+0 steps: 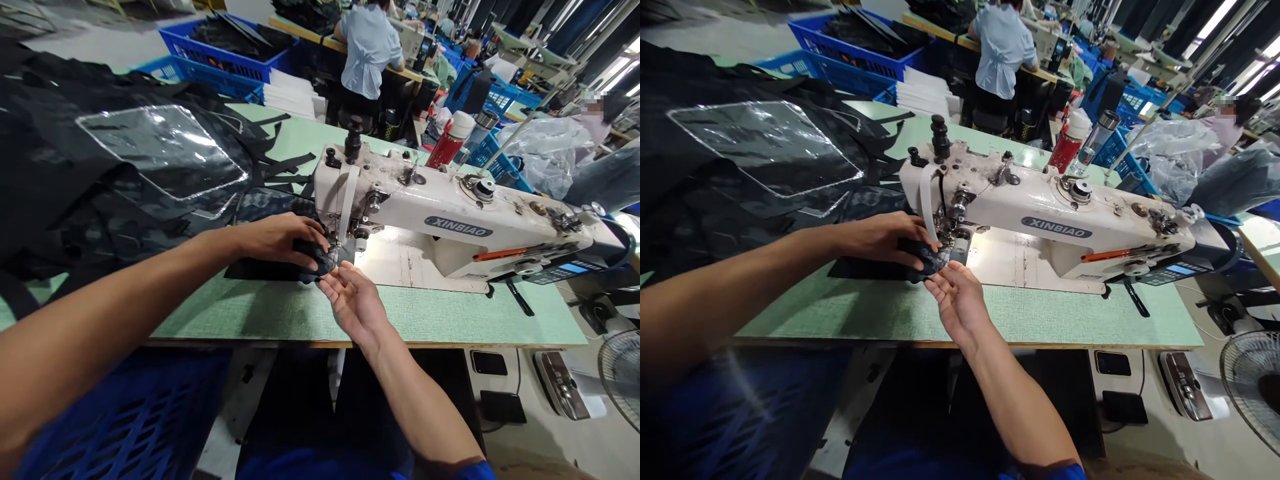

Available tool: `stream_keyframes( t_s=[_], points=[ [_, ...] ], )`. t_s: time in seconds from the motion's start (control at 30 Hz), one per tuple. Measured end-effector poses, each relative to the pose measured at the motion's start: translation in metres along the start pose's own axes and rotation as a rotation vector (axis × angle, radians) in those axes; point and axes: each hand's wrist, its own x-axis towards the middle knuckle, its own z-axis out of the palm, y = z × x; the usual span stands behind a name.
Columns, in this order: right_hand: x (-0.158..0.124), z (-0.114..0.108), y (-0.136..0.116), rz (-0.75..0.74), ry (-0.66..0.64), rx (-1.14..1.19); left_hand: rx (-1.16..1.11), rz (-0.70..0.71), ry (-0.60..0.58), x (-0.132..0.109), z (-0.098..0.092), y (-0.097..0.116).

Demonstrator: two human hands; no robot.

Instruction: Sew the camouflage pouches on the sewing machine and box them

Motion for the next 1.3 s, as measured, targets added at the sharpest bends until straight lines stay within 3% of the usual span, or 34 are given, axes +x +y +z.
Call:
stream_keyframes(
  t_s=[0.1,0.27,0.4,0.53,0.7,1.0,1.3],
  points=[
    [-0.010,-0.015,-0.011,-0.107,0.007,-0.393,0.113,-0.050,0.072,-0.004,0.010,-0.011],
    [-0.011,-0.027,-0.033,-0.626,0.042,-1.435,0.187,-0.049,0.071,-0.006,0.021,-0.007],
    [0.005,-0.014,-0.036,-0.726,-0.046,-1.804,0.237,-0.028,0.075,-0.007,0.024,0.000],
    [0.010,-0.016,-0.031,-0.733,-0.075,-1.848,0.349,-0.078,0.096,-0.009,0.026,0.017],
    [-0.007,-0.037,-0.023,-0.834,-0.240,-1.784,0.364,-0.067,0.034,-0.007,0.021,0.030],
    [-0.008,-0.046,-0.023,-0.856,-0.324,-1.777,0.305,-0.024,0.061,-0.001,0.031,-0.005],
    [0.015,-0.034,-0.046,-0.870,-0.337,-1.859,0.350,0.004,0.069,0.013,0.013,-0.014]
  ],
)
